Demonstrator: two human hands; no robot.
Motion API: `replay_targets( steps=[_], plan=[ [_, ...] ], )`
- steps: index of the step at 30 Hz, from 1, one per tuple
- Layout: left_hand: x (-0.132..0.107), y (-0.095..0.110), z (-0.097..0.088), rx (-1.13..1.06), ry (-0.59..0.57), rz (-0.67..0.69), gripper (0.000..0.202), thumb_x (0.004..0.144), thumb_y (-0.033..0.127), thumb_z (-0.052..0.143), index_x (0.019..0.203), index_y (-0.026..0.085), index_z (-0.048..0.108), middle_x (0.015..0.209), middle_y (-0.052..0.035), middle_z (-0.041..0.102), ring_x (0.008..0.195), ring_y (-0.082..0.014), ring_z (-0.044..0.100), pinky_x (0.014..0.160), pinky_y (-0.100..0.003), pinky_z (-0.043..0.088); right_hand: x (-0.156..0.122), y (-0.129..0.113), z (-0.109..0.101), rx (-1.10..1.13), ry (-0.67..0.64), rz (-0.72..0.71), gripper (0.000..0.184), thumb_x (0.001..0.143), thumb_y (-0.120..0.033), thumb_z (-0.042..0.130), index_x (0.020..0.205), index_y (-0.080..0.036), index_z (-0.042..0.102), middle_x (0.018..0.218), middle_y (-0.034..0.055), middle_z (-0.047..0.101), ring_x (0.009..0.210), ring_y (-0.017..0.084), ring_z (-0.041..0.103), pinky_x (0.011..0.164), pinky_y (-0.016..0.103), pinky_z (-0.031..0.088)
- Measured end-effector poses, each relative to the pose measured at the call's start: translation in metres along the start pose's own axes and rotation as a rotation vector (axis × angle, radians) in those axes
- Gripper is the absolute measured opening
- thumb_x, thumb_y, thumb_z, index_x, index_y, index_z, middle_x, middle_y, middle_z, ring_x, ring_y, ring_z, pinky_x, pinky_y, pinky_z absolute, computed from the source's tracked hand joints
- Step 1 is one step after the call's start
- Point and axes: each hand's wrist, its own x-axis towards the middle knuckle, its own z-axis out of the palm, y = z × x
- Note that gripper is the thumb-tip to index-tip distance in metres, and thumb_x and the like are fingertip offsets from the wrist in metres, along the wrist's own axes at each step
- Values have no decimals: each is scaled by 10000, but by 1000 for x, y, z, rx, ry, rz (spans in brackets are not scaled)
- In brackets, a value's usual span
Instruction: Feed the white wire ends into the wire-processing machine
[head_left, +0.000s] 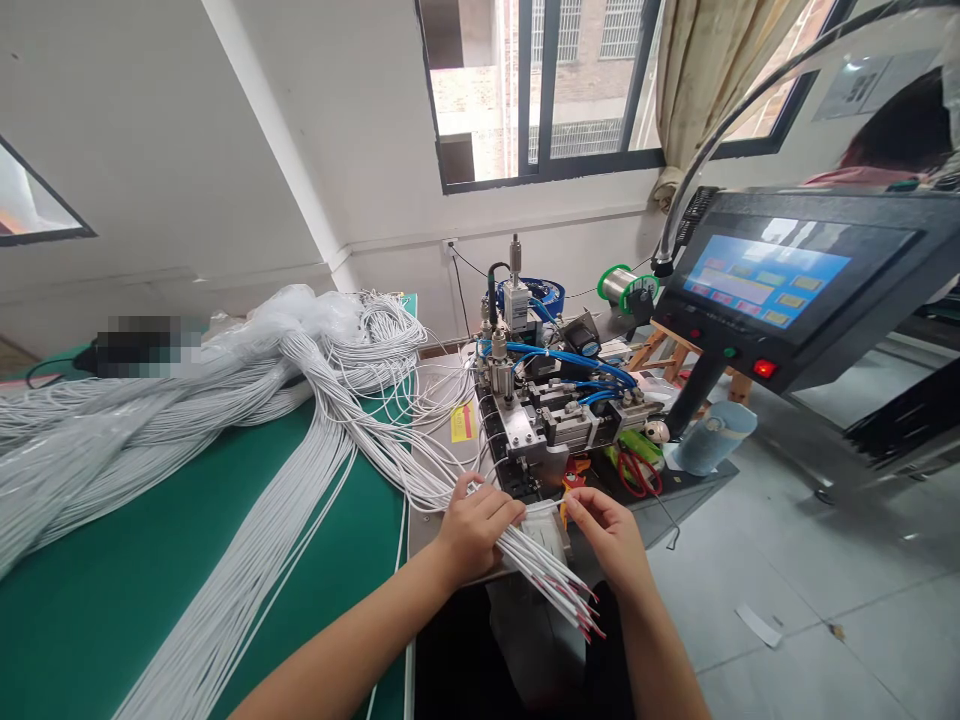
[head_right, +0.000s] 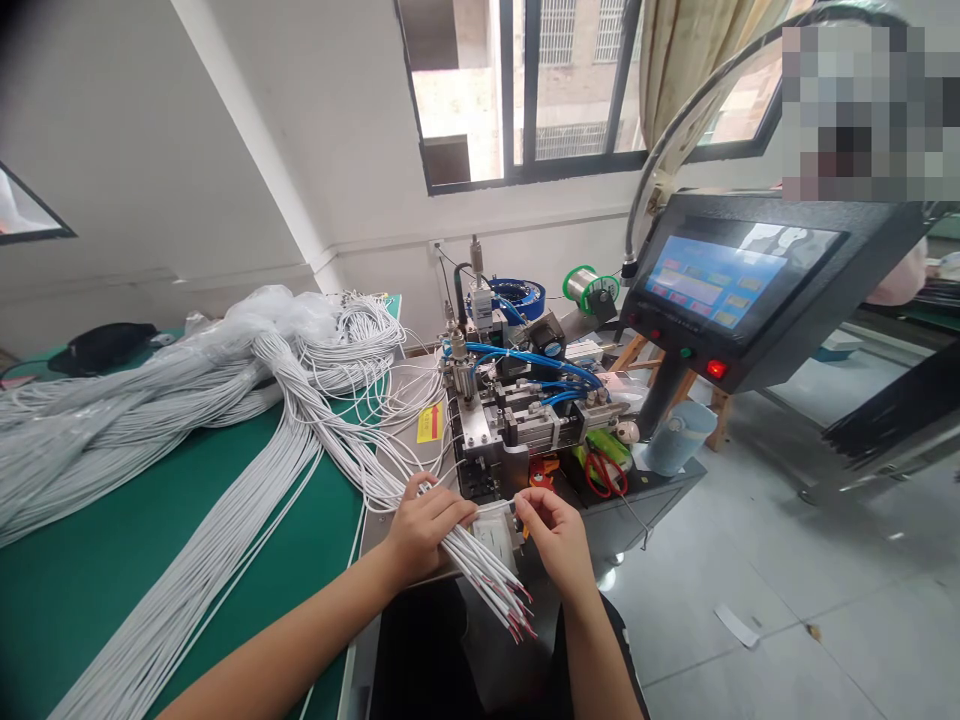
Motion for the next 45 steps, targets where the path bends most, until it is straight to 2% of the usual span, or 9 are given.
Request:
replay_targets(
  steps=[6,14,38,42,45],
  plan=[
    [-1,-1,1,-11,-6,-3,214,899,175,434,881,219,642,748,12,665,692,-121,591,922,-340,322,0,2,0,-12,6,7,364,790,-522,678,825,-161,659,740,41,613,669,178,534,603,266,432],
    [-1,0,1,-33,-5,-9,200,904,177,433,877,214,629,768,10,668,706,-125,595,935,-344,307,0,6,0,38,1,17,298,805,-457,691,835,-163,655,736,22,595,677,161,513,617,259,405],
    [2,-1,-1,-70,-17,15,194,888,157,418,857,206,603,776,7,660,702,-123,584,884,-331,326,2,3,3,79,7,40,311,777,-467,709,793,-162,647,704,11,570,642,147,485,595,251,384],
    [-1,-1,-2,-54,64,-21,192,883,183,408,865,203,598,797,-7,655,742,-142,577,898,-350,300,-2,-1,9,146,47,13,291,761,-448,733,800,-173,645,708,10,578,637,148,490,591,249,395],
    [-3,-1,-2,-47,142,-23,200,893,184,393,863,196,591,787,-9,648,737,-144,562,883,-354,297,-3,-6,14,143,22,3,288,780,-453,714,811,-174,648,698,10,581,632,151,495,588,249,401]
  ],
)
